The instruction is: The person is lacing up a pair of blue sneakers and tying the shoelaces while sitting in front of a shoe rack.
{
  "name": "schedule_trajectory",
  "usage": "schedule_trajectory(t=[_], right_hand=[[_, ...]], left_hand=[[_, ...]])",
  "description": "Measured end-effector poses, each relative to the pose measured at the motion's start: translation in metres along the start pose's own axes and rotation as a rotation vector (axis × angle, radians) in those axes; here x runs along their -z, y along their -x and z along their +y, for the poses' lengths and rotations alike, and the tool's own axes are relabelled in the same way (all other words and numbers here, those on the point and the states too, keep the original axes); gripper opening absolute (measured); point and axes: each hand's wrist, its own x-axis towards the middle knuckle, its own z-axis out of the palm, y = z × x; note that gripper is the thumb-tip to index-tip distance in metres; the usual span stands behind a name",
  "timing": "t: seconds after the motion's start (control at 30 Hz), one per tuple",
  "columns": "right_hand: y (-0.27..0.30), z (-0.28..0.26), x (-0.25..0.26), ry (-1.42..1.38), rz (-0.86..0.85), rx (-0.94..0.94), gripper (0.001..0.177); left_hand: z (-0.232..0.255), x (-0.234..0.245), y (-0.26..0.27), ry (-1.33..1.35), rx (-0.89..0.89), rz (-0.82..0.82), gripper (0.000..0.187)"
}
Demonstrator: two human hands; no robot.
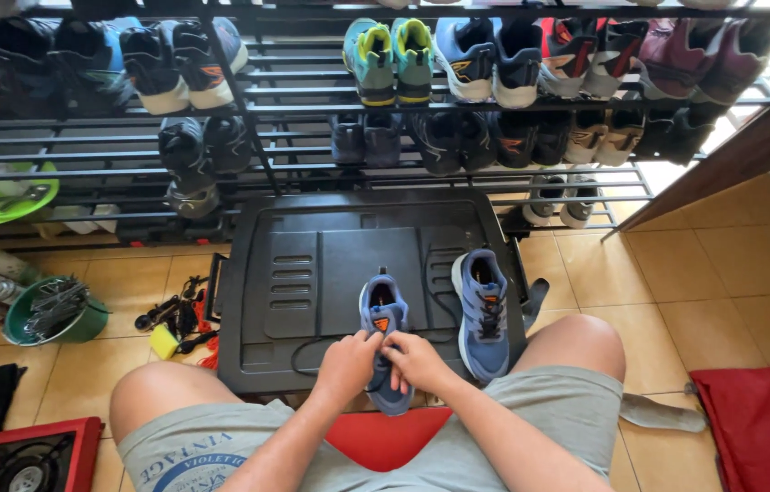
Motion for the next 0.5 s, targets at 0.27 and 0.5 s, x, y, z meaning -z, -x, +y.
schedule_trajectory(t=[0.27,0.5], right_hand=[[0.009,-0.037,0.064,-0.379,0.449,0.107,0.018],[0.019,0.005,0.179,-0.797,0.890,0.309,0.010]], left_hand=[[-0.007,0.005,0.001,-0.002,-0.003,0.002,0.023],[-0.011,0.015,0.002,0.177,0.002,-0.097,0.025]])
